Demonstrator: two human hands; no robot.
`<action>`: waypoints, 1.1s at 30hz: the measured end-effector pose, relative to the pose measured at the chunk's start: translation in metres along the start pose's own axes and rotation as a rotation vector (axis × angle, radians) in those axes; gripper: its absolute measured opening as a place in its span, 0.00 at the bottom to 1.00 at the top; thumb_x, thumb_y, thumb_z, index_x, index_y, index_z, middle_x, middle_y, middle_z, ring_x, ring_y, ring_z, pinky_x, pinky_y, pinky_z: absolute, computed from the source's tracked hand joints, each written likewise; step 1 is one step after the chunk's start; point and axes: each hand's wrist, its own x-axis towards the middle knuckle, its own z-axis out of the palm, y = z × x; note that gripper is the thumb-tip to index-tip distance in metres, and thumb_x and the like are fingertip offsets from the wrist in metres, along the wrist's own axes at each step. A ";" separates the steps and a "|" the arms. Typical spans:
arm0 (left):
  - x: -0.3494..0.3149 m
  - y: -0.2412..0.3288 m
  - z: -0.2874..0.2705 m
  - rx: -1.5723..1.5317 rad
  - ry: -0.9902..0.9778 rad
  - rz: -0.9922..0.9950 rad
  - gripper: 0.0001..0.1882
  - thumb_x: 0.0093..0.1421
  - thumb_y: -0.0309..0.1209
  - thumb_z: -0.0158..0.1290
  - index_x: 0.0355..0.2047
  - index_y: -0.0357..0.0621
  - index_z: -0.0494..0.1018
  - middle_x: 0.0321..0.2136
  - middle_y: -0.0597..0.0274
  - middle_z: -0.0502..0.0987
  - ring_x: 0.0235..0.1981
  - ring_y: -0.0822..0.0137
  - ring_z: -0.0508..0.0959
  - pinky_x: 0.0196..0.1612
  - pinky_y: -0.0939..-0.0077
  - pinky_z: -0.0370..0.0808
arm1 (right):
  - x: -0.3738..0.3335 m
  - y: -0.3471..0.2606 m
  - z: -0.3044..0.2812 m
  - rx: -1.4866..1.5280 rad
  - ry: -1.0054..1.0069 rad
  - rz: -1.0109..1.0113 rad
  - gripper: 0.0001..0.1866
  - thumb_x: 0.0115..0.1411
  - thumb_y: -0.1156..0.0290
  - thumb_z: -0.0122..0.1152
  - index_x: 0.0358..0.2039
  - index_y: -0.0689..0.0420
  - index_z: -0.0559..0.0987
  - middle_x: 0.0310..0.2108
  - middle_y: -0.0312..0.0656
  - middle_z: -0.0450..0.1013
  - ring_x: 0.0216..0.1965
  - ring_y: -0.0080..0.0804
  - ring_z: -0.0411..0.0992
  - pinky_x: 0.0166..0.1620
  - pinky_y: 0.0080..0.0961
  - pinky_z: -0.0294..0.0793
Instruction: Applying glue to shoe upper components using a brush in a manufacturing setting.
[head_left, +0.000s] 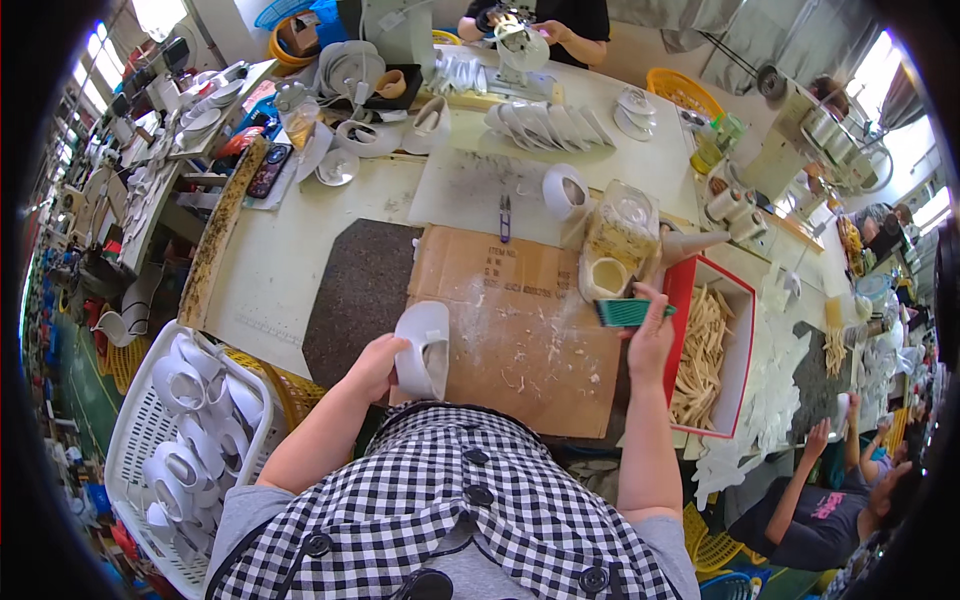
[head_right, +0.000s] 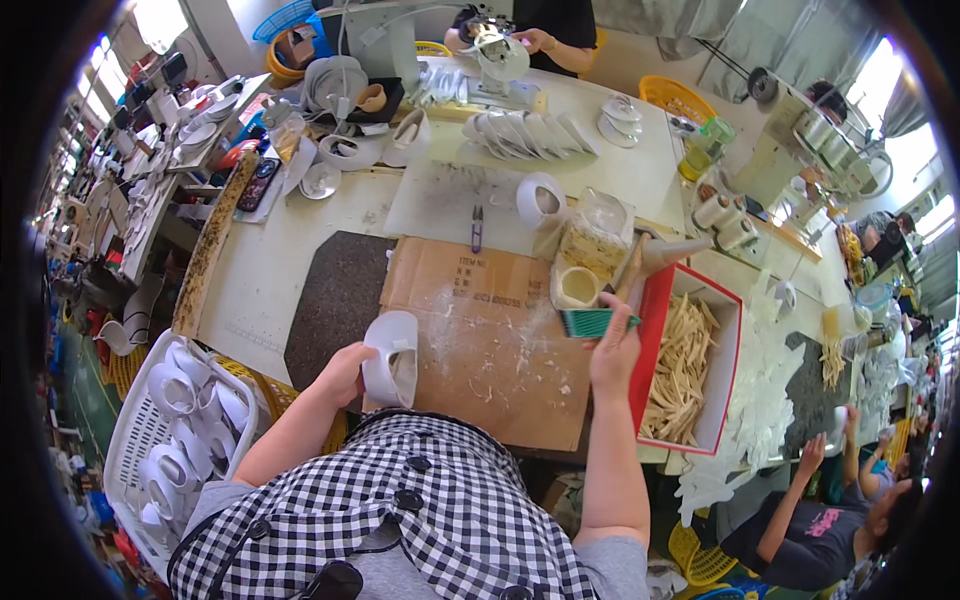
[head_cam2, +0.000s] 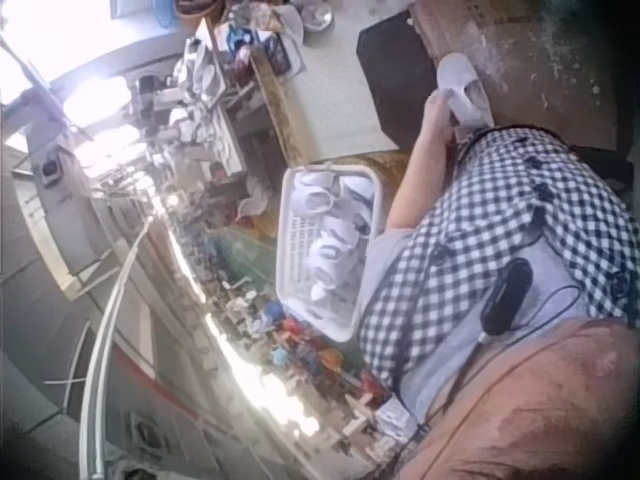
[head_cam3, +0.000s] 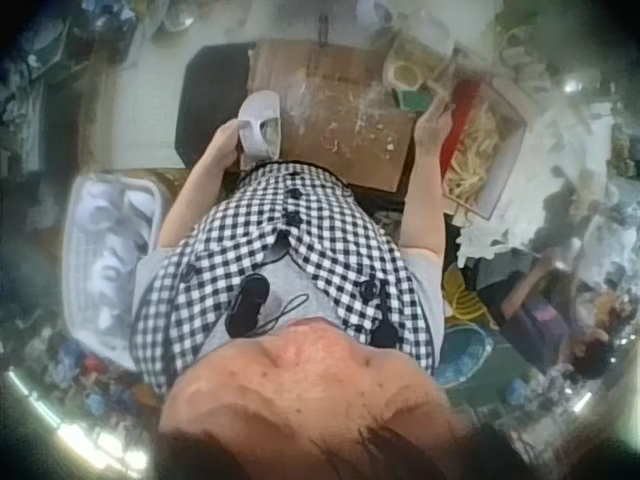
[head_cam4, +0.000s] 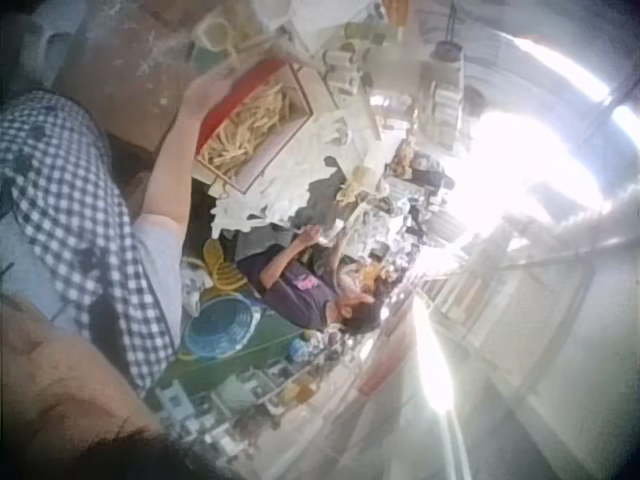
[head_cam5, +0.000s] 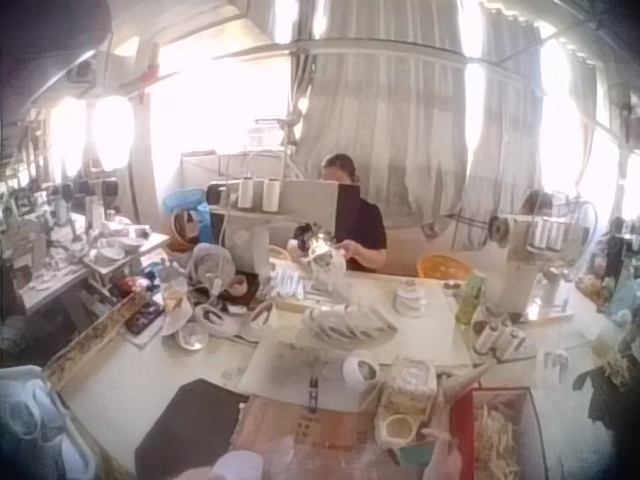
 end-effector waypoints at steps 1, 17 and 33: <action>0.001 0.003 -0.007 -0.079 -0.061 -0.052 0.18 0.56 0.28 0.44 0.47 0.34 0.65 0.40 0.52 0.72 0.42 0.55 0.76 0.45 0.55 0.74 | 0.007 -0.007 0.002 -0.050 0.044 -0.042 0.20 0.67 0.56 0.42 0.42 0.59 0.75 0.33 0.38 0.72 0.31 0.23 0.71 0.27 0.17 0.71; -0.022 0.059 0.008 0.461 0.032 0.488 0.19 0.58 0.24 0.43 0.51 0.36 0.64 0.42 0.60 0.72 0.45 0.71 0.70 0.47 0.77 0.68 | 0.043 0.030 0.018 -0.199 0.131 -0.182 0.09 0.61 0.75 0.51 0.42 0.61 0.72 0.38 0.41 0.71 0.35 0.27 0.72 0.33 0.19 0.75; 0.053 0.056 0.064 0.547 0.085 0.493 0.16 0.59 0.27 0.44 0.47 0.34 0.69 0.37 0.56 0.76 0.37 0.70 0.75 0.42 0.76 0.71 | 0.038 0.050 -0.005 0.231 0.013 0.231 0.12 0.57 0.75 0.53 0.43 0.59 0.69 0.37 0.42 0.69 0.33 0.30 0.73 0.30 0.22 0.78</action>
